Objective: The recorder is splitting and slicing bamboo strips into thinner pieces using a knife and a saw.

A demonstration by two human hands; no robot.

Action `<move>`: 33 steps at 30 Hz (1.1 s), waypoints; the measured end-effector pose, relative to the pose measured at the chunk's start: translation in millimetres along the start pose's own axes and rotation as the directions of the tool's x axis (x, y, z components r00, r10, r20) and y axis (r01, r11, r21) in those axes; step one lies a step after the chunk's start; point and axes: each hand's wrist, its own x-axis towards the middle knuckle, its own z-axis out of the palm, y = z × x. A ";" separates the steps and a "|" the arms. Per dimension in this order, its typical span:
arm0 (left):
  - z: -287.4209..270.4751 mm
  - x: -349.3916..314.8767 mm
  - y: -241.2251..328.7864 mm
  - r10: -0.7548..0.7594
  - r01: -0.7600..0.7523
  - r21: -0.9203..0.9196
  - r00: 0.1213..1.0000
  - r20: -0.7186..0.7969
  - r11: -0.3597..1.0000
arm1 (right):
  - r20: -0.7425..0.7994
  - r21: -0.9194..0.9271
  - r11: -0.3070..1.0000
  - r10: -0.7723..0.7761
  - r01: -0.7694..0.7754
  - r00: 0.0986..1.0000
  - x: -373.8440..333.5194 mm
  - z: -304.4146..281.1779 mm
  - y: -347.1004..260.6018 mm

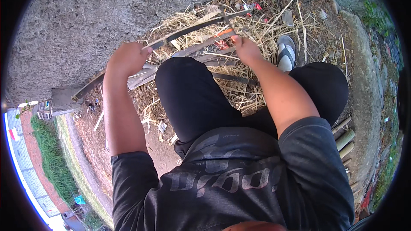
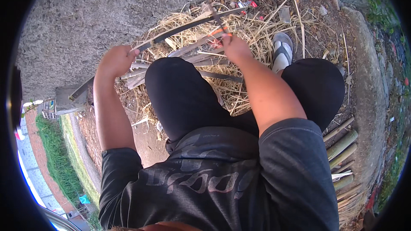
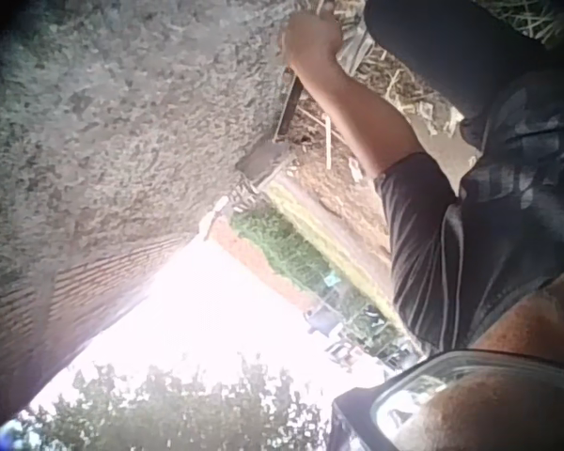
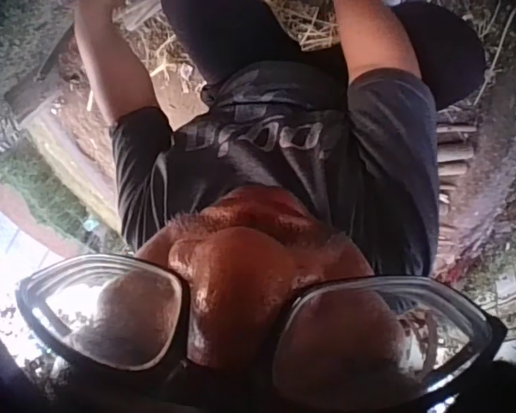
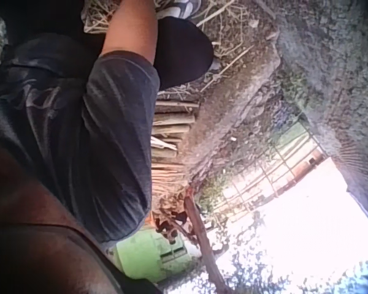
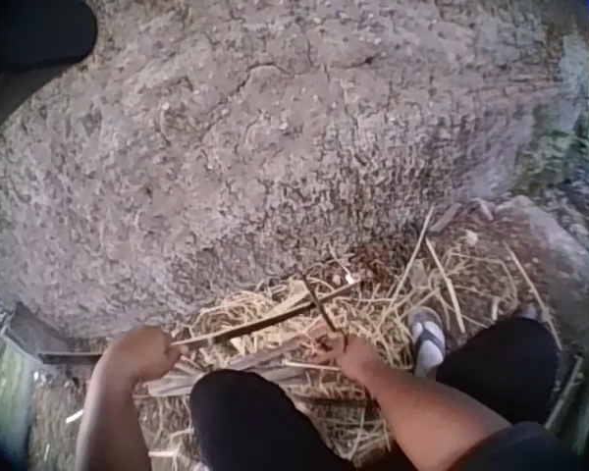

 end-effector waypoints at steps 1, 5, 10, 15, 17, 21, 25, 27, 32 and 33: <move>-0.7 0.3 1.0 -0.005 0.005 0.007 1.000 0.012 1.000 | -0.042 -0.001 1.000 0.013 -0.013 0.999 6.4 -7.1 5.1; 3.5 -6.6 2.1 -0.030 0.031 0.029 1.000 -0.009 0.999 | -0.156 -0.021 0.990 0.132 -0.137 0.979 8.8 -11.2 5.4; -0.7 -2.5 1.9 -0.032 0.034 -0.032 0.998 0.054 0.999 | -0.075 0.074 0.983 -0.162 0.168 0.984 -20.7 12.0 -27.2; 3.2 -6.1 6.1 -0.065 0.065 0.032 0.998 0.021 0.997 | 0.065 -0.028 1.000 -0.002 0.004 0.998 -4.8 -2.8 -25.5; 6.9 -10.5 6.5 -0.052 0.053 0.059 0.999 -0.016 0.997 | 0.080 -0.051 0.999 0.016 -0.012 0.997 3.9 -21.6 -8.3; 14.6 -14.1 3.2 -0.030 0.035 0.054 0.995 -0.091 0.998 | -0.078 -0.090 0.988 0.118 -0.125 0.990 10.3 -24.5 -3.8; 15.4 -8.5 -1.9 -0.007 0.009 0.014 0.995 -0.095 1.000 | -0.066 0.042 0.990 -0.131 0.134 0.989 -13.7 5.1 -20.8; 14.1 -5.2 -2.0 -0.002 0.003 0.005 0.997 -0.080 1.000 | 0.016 0.016 0.985 -0.173 0.173 0.985 -20.0 14.5 -22.5; 13.2 -9.6 3.4 -0.031 0.031 0.017 0.999 -0.011 0.999 | 0.020 -0.009 0.999 0.031 -0.031 0.999 -0.2 4.9 5.4; 12.1 -9.9 5.0 -0.036 0.037 0.027 0.999 -0.023 0.999 | -0.080 -0.019 0.993 0.114 -0.116 0.990 9.2 -4.0 12.2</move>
